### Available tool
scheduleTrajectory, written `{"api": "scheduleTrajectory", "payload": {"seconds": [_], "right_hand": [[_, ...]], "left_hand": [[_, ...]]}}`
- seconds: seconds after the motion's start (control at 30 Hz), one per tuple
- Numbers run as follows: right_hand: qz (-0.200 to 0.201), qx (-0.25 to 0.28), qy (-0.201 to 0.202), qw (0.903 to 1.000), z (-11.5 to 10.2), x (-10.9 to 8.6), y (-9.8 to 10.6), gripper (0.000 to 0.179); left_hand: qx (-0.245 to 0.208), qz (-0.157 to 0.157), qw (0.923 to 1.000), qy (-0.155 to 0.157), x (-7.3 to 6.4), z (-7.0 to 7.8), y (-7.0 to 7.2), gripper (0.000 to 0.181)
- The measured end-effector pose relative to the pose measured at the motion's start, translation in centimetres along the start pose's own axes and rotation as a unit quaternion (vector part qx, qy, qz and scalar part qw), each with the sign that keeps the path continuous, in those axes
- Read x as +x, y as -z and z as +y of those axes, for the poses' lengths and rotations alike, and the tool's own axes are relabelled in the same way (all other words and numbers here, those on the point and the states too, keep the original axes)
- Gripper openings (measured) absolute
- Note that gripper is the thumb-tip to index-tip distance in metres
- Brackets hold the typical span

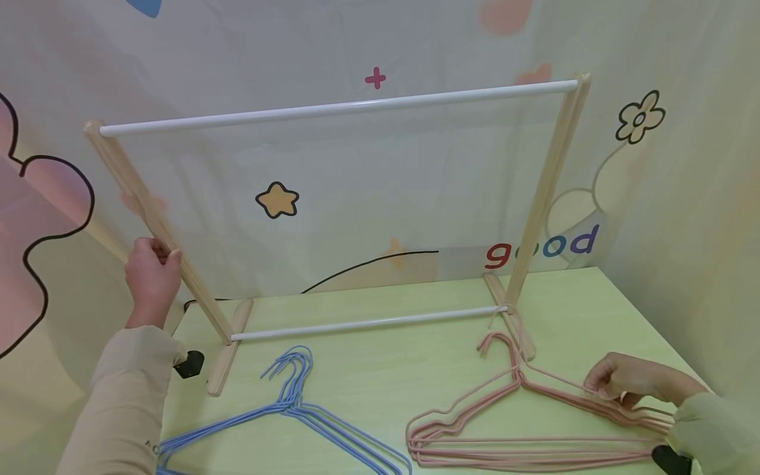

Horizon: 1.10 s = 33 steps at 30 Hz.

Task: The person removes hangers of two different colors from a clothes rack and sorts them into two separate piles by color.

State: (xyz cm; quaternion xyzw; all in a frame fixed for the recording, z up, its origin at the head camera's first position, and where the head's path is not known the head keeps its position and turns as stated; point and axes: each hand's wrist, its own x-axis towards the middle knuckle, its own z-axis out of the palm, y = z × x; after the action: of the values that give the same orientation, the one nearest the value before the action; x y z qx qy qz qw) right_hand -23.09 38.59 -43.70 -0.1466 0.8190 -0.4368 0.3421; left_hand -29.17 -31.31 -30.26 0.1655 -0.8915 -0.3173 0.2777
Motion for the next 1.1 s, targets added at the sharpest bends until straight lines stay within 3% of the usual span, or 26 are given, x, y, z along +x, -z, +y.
{"api": "scheduleTrajectory", "payload": {"seconds": [0.2,1.1], "right_hand": [[0.052,-0.023,-0.017,0.9982,0.8,0.1,-0.3,0.022],[0.085,-0.062,-0.047,0.9933,1.2,0.5,-1.7,0.012]], "left_hand": [[-0.002,-0.004,1.0,0.003,0.2,-0.1,0.0,0.034],[0.0,-0.012,0.9999,0.012,0.0,0.1,0.1,0.036]]}}
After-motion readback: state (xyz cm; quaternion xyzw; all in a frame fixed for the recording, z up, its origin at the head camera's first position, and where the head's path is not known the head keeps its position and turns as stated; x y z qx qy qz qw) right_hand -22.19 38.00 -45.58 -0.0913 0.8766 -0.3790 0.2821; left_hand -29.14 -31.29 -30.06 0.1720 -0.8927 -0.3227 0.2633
